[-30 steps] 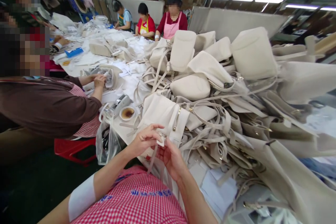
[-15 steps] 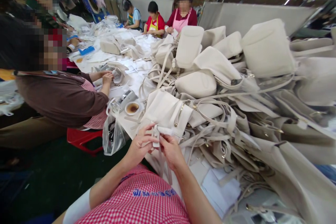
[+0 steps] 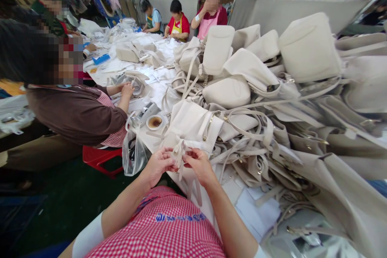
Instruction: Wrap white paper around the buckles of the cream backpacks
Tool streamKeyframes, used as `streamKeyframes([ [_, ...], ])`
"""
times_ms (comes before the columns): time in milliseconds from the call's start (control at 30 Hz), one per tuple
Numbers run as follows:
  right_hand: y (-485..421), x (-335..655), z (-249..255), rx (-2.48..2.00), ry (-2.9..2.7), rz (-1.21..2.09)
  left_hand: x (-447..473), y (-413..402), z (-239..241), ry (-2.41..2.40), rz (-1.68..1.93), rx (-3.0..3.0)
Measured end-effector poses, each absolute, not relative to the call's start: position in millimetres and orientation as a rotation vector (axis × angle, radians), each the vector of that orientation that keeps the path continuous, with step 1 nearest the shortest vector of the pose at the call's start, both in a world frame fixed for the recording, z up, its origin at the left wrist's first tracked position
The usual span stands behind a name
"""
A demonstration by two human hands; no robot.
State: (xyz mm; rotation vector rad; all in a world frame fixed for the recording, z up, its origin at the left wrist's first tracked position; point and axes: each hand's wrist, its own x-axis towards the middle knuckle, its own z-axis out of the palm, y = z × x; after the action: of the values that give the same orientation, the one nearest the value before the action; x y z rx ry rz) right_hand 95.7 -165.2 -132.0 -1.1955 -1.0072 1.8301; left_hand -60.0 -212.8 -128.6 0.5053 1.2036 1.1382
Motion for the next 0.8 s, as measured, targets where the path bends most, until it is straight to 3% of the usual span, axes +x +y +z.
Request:
streamKeyframes([
  [267, -164.0, 92.9, -140.6, -1.145, -1.177, 1.792, -61.5, -202.5, -133.4, 1.298, 0.829, 0.778],
  [600, -181.1, 98.5, -141.4, -1.176, -1.18, 1.898, -60.6, -195.2, -140.8, 1.312, 0.864, 0.835],
  [800, -177.8, 91.3, -160.8, -1.421, -1.423, 1.434, -55.9, -196.1, -143.1, 1.472, 0.844, 1.071],
])
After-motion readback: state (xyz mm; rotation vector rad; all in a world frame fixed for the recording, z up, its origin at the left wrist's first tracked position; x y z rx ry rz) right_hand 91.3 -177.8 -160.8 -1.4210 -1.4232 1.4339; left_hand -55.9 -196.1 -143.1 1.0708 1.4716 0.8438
